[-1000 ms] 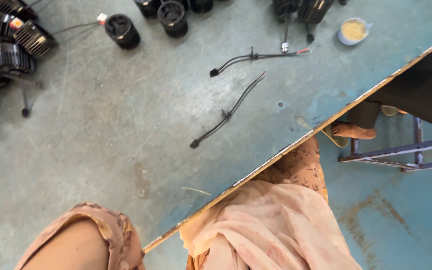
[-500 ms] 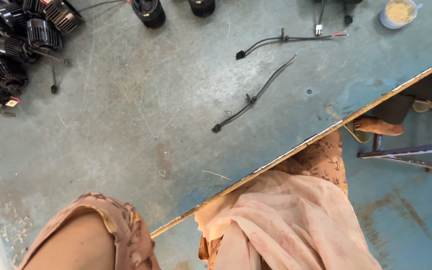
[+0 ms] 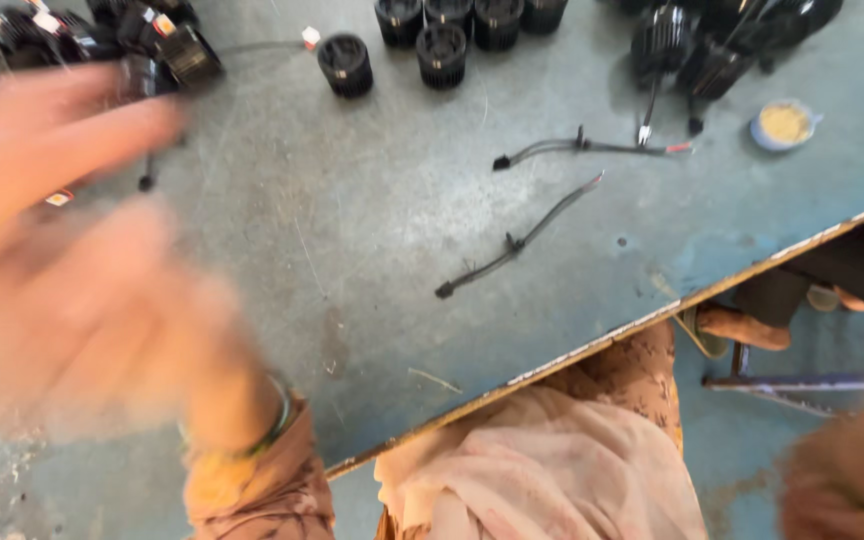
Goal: The person inserts wires into black cylindrical housings, applies a paste-like substance to the wire ends, and secures the wires inside the housings. The person handles multiple housings and wires one at a time, placing finished units on the table.
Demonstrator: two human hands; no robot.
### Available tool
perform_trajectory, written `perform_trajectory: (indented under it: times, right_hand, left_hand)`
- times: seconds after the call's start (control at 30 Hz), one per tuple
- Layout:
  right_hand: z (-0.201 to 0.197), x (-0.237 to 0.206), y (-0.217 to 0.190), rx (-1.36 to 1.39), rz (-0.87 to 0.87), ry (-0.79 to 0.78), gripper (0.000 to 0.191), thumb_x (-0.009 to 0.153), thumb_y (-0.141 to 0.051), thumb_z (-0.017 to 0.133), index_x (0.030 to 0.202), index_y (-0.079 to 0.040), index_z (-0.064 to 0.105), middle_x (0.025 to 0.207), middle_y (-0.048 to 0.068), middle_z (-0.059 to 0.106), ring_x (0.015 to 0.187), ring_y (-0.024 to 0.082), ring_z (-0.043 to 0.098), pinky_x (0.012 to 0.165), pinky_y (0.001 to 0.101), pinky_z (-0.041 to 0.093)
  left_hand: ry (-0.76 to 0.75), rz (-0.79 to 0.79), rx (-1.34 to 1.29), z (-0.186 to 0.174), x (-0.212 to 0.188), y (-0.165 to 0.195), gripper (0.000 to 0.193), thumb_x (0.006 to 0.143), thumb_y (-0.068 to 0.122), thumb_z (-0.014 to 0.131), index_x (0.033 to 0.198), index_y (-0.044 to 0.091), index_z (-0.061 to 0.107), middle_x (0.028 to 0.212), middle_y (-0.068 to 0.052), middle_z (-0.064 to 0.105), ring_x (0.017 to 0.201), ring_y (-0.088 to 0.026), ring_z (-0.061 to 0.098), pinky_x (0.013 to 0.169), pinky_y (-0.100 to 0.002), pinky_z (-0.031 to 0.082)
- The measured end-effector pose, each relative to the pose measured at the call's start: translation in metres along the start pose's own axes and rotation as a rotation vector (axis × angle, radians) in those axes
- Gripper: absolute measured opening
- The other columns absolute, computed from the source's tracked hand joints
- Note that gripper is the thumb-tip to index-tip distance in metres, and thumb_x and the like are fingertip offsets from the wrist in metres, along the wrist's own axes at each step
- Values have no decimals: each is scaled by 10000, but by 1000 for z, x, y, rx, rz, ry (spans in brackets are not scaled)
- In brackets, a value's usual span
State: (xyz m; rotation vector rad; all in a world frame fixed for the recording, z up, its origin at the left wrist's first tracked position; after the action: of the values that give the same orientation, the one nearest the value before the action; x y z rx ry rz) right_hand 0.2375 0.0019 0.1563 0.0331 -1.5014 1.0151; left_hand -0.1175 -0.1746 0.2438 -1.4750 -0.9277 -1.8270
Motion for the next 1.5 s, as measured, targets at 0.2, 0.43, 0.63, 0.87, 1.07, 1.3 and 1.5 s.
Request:
perform_trajectory:
  times: [0.2,0.43,0.63,0.87,1.07,1.3,1.5]
  right_hand:
    - [26,-89,193,-205,799,83,220,981,-76,655,1193,-17,654,994,75,748,799,119,684,707,240,520]
    - [20,-121,216,-216,820,47,180,995,-91,638,1139,1,694,904,64,753,753,94,678,680,230,518]
    - [33,-115,209,-300,790,12,140,978,-91,651,1046,9,723,798,57,739,680,91,678,624,236,535]
    - [35,-110,208,-311,767,51,149,987,-120,656,1013,7,730,802,58,739,672,98,685,604,237,524]
    - [27,-119,219,-189,841,173,186,1012,-165,636,1078,-11,718,924,52,757,768,101,695,676,237,538]
    - [-38,-69,214,-811,521,68,93,966,-128,723,1036,-70,743,943,43,710,813,160,649,722,321,521]
    - [-120,-31,207,-1589,619,-4,295,985,-400,719,989,-111,781,911,102,690,895,328,673,788,487,498]
  left_hand:
    - [-529,-969,94,115,-173,-227,651,853,218,825,1411,83,518,1354,-107,624,1160,-235,665,960,-386,545]
    - [-533,-839,405,179,-225,-290,972,733,317,941,1466,37,367,1419,-232,416,1296,-415,470,1050,-454,439]
    - [-472,-854,531,189,-233,-293,818,742,296,933,1387,88,474,1333,-125,617,1237,-329,592,1057,-474,387]
    - [-376,-1014,87,170,-235,-249,675,792,297,910,1304,66,535,1206,-77,666,1122,-252,642,985,-393,477]
    - [-144,-1834,-721,103,-282,-152,510,971,438,614,1294,44,590,1115,-121,720,902,-219,725,704,-310,576]
    - [-187,-1730,-789,92,-309,-99,527,987,401,612,1313,-11,580,1109,-157,725,917,-250,727,770,-354,582]
    - [-443,-1496,-653,106,-326,-76,524,896,212,750,1342,10,561,1185,-97,668,1054,-164,650,907,-310,551]
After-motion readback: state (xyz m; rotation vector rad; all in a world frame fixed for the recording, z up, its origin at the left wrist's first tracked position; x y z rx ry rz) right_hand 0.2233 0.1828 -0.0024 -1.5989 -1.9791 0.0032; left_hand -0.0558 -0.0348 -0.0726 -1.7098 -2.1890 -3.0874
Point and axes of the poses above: each hand's wrist, its own x-axis towards the middle knuckle, its own z-axis out of the palm, y = z × x, the point moved 6 cm from there along x, towards the middle knuckle
